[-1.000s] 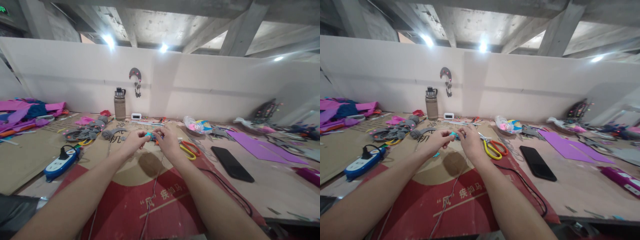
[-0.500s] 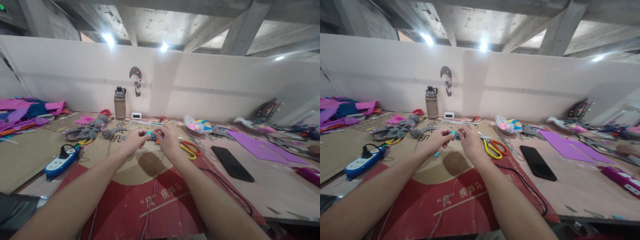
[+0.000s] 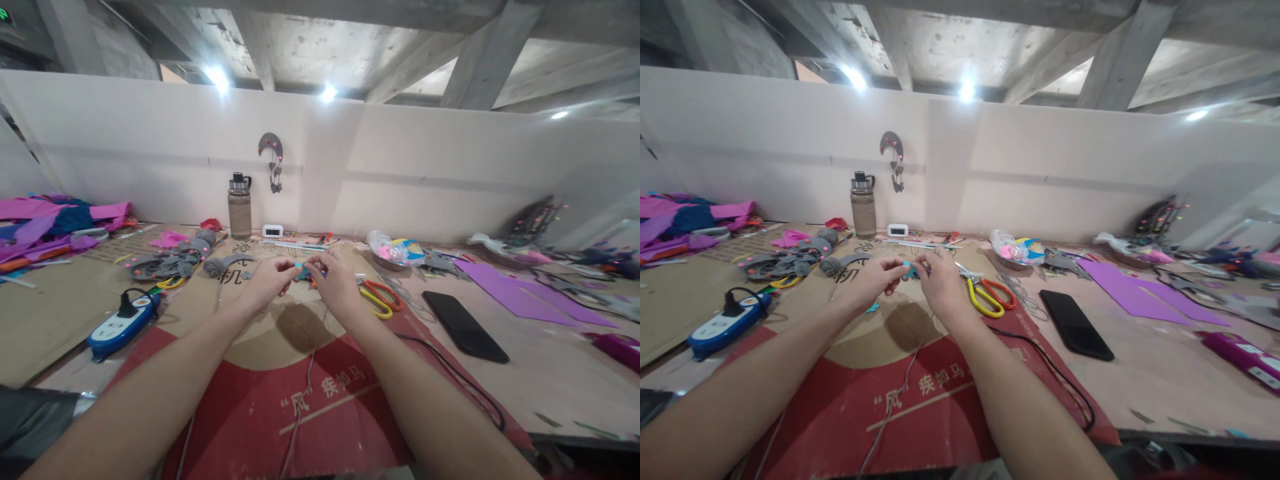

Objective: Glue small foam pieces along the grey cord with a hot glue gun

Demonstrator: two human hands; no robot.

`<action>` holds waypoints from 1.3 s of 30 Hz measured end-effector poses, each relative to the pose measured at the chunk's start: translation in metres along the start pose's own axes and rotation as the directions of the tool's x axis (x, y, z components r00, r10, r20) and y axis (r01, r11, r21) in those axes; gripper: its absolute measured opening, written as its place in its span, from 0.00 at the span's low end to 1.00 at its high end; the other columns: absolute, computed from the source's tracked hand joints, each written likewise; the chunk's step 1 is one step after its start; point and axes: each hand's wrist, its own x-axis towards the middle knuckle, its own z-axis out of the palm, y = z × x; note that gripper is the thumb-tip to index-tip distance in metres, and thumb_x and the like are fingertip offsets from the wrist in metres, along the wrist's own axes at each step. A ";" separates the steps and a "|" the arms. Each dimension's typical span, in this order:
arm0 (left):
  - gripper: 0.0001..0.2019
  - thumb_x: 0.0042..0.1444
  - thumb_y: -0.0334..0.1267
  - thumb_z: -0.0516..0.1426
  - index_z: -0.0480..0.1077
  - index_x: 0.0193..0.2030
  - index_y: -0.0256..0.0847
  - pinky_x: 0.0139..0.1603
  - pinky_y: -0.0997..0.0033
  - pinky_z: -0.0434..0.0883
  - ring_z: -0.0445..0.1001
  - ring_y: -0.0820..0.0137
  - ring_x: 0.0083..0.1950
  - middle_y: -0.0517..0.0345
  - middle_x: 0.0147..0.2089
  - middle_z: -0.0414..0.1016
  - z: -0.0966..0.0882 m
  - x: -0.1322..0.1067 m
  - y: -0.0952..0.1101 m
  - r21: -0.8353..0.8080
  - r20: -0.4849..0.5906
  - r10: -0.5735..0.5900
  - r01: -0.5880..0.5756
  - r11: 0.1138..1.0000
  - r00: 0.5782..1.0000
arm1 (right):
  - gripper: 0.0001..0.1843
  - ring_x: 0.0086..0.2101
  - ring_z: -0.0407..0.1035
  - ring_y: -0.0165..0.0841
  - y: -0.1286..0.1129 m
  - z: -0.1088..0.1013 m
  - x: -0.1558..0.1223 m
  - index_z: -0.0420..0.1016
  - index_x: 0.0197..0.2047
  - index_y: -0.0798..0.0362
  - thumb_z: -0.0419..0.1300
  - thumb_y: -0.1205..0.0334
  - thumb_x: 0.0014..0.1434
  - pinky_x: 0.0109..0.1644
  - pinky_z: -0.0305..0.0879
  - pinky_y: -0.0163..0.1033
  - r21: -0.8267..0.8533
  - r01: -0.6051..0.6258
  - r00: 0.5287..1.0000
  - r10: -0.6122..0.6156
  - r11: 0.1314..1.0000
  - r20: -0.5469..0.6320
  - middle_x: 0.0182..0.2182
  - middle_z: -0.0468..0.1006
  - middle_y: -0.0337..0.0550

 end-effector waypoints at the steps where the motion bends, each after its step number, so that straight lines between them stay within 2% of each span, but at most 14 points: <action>1: 0.12 0.49 0.46 0.55 0.66 0.27 0.39 0.17 0.78 0.54 0.56 0.79 0.16 0.67 0.18 0.58 0.000 0.000 0.000 -0.001 -0.005 0.002 -0.002 1.000 1.000 | 0.06 0.32 0.63 0.33 0.000 0.000 0.000 0.73 0.32 0.51 0.55 0.62 0.57 0.37 0.60 0.38 -0.002 0.006 1.000 -0.006 1.000 0.000 0.30 0.68 0.42; 9: 0.11 0.47 0.45 0.55 0.67 0.27 0.39 0.16 0.79 0.55 0.57 0.80 0.17 0.66 0.20 0.61 0.000 -0.001 0.003 0.004 -0.036 -0.021 0.021 1.000 0.999 | 0.06 0.33 0.63 0.34 0.000 0.001 -0.001 0.73 0.32 0.51 0.56 0.62 0.56 0.37 0.60 0.39 0.015 0.006 1.000 -0.006 1.000 0.012 0.31 0.67 0.42; 11: 0.10 0.47 0.45 0.56 0.67 0.27 0.39 0.16 0.79 0.56 0.57 0.79 0.17 0.66 0.19 0.60 -0.001 -0.001 0.005 0.000 -0.050 -0.036 0.036 0.999 0.998 | 0.05 0.33 0.63 0.34 0.001 0.001 0.000 0.73 0.35 0.51 0.57 0.62 0.55 0.37 0.60 0.39 0.037 0.007 1.000 -0.008 0.999 0.025 0.31 0.67 0.42; 15: 0.10 0.46 0.45 0.56 0.68 0.26 0.39 0.16 0.78 0.55 0.55 0.79 0.16 0.67 0.16 0.58 -0.001 0.000 0.007 -0.002 -0.089 -0.062 0.062 0.998 0.994 | 0.10 0.34 0.62 0.34 0.002 0.001 0.002 0.70 0.40 0.52 0.58 0.67 0.52 0.37 0.60 0.39 0.059 0.039 0.997 -0.043 0.997 0.058 0.33 0.67 0.43; 20: 0.10 0.46 0.44 0.56 0.67 0.25 0.39 0.17 0.77 0.55 0.55 0.79 0.17 0.66 0.17 0.59 -0.002 0.000 0.008 0.033 -0.093 -0.047 0.050 0.998 0.995 | 0.03 0.33 0.62 0.33 -0.001 -0.002 0.003 0.69 0.32 0.53 0.54 0.68 0.55 0.37 0.59 0.38 0.057 0.044 0.996 -0.048 0.997 0.078 0.31 0.68 0.43; 30: 0.11 0.46 0.45 0.56 0.66 0.23 0.39 0.18 0.78 0.53 0.55 0.79 0.17 0.66 0.16 0.58 -0.002 -0.002 0.010 0.052 -0.062 -0.033 0.037 0.998 0.998 | 0.06 0.33 0.62 0.34 0.003 -0.001 0.001 0.66 0.30 0.52 0.52 0.63 0.58 0.37 0.57 0.37 0.034 0.024 0.997 -0.026 0.999 0.074 0.29 0.69 0.42; 39: 0.11 0.47 0.45 0.56 0.68 0.24 0.38 0.18 0.78 0.54 0.55 0.78 0.17 0.66 0.16 0.58 -0.002 -0.001 0.007 0.073 -0.056 -0.033 0.037 0.997 0.998 | 0.10 0.31 0.61 0.32 -0.003 -0.004 0.001 0.63 0.28 0.52 0.49 0.61 0.60 0.35 0.54 0.35 -0.037 0.032 0.994 -0.028 0.999 0.103 0.27 0.67 0.40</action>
